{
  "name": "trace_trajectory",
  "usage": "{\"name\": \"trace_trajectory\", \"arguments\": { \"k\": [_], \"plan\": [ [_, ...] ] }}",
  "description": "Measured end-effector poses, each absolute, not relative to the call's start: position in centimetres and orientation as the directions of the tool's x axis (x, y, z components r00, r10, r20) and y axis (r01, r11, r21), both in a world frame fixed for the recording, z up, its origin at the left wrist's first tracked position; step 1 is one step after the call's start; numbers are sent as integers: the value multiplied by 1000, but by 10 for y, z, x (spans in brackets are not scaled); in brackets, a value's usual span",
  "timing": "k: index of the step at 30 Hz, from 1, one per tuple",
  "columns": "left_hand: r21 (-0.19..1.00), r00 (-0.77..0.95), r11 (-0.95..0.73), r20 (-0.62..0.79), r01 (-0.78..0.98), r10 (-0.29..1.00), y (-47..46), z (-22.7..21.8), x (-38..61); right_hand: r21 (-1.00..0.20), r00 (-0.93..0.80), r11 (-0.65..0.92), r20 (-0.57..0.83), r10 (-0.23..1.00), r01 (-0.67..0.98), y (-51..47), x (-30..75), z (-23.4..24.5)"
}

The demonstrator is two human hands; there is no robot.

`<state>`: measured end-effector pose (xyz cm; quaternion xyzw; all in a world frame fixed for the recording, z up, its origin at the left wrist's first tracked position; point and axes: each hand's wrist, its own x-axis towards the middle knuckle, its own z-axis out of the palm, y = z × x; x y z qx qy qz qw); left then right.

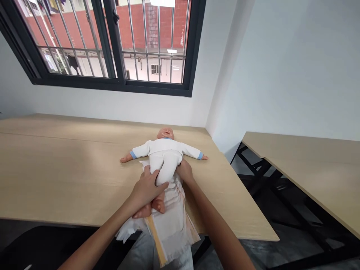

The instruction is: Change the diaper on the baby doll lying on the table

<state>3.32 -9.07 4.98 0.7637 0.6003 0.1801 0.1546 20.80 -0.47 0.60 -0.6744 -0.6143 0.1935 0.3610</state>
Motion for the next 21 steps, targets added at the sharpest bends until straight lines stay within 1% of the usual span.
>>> {"name": "trace_trajectory", "arguments": {
  "k": [3, 6, 10, 13, 16, 19, 21],
  "plan": [
    [471, 224, -252, 114, 846, 968, -69, 59, 33, -728, 210, -24, 166, 964, 685, 1, 205, -1],
    [458, 237, -268, 126, 847, 963, -46, 70, 35, -713, 276, -100, 135, 952, 694, 11, 198, -3],
    [397, 243, -275, 129, 876, 961, -36, 74, 36, -580, 351, -232, 100, 931, 781, 26, 192, 1],
    [363, 237, -266, 125, 893, 964, -46, 68, 36, -542, 366, -251, 114, 924, 802, 32, 191, 1],
    [357, 211, -242, 124, 902, 970, -58, 60, 38, -565, 401, -275, 111, 909, 778, 36, 192, -1],
    [340, 204, -229, 108, 912, 973, -65, 56, 40, -621, 459, -307, 96, 883, 722, 38, 196, -5],
    [292, 198, -219, 102, 931, 975, -68, 55, 42, -679, 441, -266, 95, 892, 684, 40, 202, -8]
  ]
}}
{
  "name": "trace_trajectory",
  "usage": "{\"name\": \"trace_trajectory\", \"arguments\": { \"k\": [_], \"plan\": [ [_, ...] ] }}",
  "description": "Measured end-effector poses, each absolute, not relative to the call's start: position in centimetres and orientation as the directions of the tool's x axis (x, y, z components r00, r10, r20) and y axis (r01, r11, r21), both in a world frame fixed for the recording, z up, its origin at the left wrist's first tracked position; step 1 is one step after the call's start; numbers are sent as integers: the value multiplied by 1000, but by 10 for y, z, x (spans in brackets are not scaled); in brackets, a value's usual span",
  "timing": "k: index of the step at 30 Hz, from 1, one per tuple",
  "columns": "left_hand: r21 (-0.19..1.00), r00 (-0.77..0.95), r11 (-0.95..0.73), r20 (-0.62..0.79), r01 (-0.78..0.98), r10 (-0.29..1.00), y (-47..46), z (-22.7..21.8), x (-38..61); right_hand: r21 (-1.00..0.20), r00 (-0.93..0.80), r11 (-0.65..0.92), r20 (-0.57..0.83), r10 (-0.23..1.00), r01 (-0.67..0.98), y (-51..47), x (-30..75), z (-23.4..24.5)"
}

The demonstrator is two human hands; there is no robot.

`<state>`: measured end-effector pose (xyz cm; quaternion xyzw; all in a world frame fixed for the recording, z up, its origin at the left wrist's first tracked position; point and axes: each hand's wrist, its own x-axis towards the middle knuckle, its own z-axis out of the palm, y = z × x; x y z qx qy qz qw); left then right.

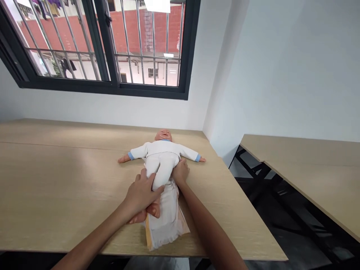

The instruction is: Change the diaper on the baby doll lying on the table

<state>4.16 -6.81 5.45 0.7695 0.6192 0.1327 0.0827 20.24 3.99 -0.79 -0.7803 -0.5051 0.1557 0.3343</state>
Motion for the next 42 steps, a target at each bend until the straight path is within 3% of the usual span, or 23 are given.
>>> {"name": "trace_trajectory", "arguments": {
  "k": [3, 8, 13, 17, 22, 26, 29, 34, 38, 42],
  "plan": [
    [185, 235, -263, 163, 947, 958, -66, 57, 45, -791, 389, -139, 132, 912, 596, 42, 217, -15],
    [97, 498, -539, 274, 837, 823, -32, 73, 68, -926, 410, 56, 219, 885, 372, 47, 236, -27],
    [66, 602, -624, 198, 779, 773, 20, 74, 101, -991, 361, 128, 131, 923, 31, 51, 246, -31],
    [40, 623, -640, 189, 767, 759, 32, 57, 111, -987, 368, 125, 78, 927, -104, 53, 253, -31],
    [-3, 616, -648, 314, 761, 722, 36, 47, 102, -984, 378, 99, 35, 925, -150, 54, 256, -30],
    [102, 649, -698, 292, 709, 702, 50, 46, 90, -977, 347, 66, -8, 938, -201, 51, 256, -25],
    [155, 669, -734, 321, 662, 671, 58, 41, 84, -969, 206, -7, -60, 977, -249, 46, 257, -20],
    [41, 711, -771, 358, 635, 605, 54, 36, 85, -984, -31, -51, -47, 998, -170, 42, 257, -17],
    [8, 789, -839, 335, 544, 515, 50, 37, 86, -991, 6, 52, 51, 999, -121, 42, 259, -16],
    [1, 814, -855, 305, 519, 494, 56, 34, 87, -995, -8, 46, 47, 999, -92, 44, 265, -14]
  ]
}}
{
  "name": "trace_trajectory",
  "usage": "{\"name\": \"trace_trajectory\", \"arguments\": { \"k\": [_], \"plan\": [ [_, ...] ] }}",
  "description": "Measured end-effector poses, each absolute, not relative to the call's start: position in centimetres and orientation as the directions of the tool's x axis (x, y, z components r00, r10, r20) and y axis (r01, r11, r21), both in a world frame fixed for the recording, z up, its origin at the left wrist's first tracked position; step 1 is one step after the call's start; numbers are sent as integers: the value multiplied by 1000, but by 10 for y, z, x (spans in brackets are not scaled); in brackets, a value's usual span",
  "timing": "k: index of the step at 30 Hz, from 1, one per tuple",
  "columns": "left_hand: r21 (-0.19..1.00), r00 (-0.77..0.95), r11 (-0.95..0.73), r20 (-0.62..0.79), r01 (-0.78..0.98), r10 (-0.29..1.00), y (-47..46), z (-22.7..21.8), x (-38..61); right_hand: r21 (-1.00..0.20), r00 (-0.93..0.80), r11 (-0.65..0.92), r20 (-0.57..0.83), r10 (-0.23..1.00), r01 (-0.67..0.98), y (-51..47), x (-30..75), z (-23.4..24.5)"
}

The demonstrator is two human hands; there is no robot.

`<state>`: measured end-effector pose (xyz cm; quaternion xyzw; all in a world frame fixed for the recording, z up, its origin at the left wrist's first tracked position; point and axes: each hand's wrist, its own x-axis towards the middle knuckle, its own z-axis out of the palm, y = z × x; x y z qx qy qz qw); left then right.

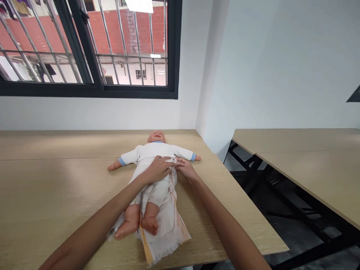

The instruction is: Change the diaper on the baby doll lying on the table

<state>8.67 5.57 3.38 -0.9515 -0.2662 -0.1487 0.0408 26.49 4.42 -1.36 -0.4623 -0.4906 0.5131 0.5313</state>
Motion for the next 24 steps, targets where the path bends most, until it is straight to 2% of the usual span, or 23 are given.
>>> {"name": "trace_trajectory", "arguments": {
  "k": [6, 13, 17, 20, 24],
  "plan": [
    [-12, 807, -850, 321, 527, 496, 57, 32, 89, -1000, 82, 10, 11, 997, 14, 46, 272, -13],
    [-18, 793, -834, 322, 551, 517, 54, 37, 89, -985, -150, -70, -94, 984, 157, 37, 263, -6],
    [36, 775, -821, 309, 569, 551, 56, 36, 90, -987, -275, -70, -107, 956, 144, 29, 257, 2],
    [68, 768, -819, 310, 570, 561, 57, 35, 89, -984, -312, -136, -166, 936, 116, 26, 255, 3],
    [86, 760, -812, 309, 577, 572, 57, 35, 90, -957, -310, -234, -278, 909, 174, 29, 255, -2]
  ]
}}
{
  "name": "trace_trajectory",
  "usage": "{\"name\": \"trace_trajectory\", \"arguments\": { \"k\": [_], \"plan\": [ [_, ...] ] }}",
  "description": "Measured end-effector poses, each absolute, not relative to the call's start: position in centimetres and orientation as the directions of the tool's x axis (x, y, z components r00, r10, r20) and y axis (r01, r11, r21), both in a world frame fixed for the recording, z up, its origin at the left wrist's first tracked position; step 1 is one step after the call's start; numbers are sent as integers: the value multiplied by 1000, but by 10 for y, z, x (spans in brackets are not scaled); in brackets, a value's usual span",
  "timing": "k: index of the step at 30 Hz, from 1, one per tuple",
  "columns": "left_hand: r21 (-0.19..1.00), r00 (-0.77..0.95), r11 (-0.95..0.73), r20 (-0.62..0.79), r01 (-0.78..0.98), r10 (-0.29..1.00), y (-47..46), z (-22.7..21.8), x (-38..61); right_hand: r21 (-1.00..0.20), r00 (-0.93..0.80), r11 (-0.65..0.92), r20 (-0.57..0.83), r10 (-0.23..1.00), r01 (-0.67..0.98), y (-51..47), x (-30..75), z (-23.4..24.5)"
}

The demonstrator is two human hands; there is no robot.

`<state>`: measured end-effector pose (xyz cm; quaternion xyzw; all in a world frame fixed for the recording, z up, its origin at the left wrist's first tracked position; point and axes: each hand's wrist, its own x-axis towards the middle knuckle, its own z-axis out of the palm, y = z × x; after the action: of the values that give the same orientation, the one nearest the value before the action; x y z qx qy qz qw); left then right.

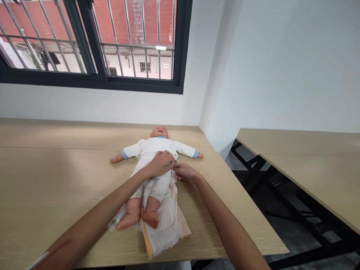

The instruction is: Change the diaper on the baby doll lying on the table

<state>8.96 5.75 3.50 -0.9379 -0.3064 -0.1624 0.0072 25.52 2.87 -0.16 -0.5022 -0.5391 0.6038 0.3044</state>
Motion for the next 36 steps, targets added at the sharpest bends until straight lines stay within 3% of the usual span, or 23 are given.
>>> {"name": "trace_trajectory", "arguments": {
  "k": [4, 15, 18, 23, 26, 29, 31, 33, 36],
  "plan": [
    [80, 765, -815, 302, 574, 569, 58, 36, 89, -933, -296, -297, -347, 890, 202, 32, 257, -2],
    [95, 771, -819, 293, 566, 566, 54, 37, 89, -937, -157, -296, -326, 932, 185, 31, 279, 18],
    [202, 759, -812, 288, 548, 584, 57, 41, 87, -941, -201, -276, -314, 928, 196, 30, 279, 16],
    [576, 722, -765, 396, 286, 568, 65, 76, 64, -915, -189, -242, -313, 931, 323, 27, 286, 21],
    [595, 562, -694, 437, 405, 703, 61, 87, 32, -880, -122, -200, -276, 953, 430, 23, 286, 30],
    [529, 457, -544, 299, 651, 838, 48, 76, 2, -819, 27, -113, -118, 993, 563, 14, 267, 41],
    [540, 401, -424, 167, 727, 901, 39, 60, -10, -768, 55, -86, -67, 996, 634, 2, 245, 46],
    [625, 384, -366, 113, 690, 917, 32, 43, -14, -736, -1, -42, -58, 998, 675, -13, 221, 46],
    [720, 373, -390, 195, 573, 907, 28, 20, -9, -707, -25, 65, 67, 997, 704, -30, 194, 40]
  ]
}}
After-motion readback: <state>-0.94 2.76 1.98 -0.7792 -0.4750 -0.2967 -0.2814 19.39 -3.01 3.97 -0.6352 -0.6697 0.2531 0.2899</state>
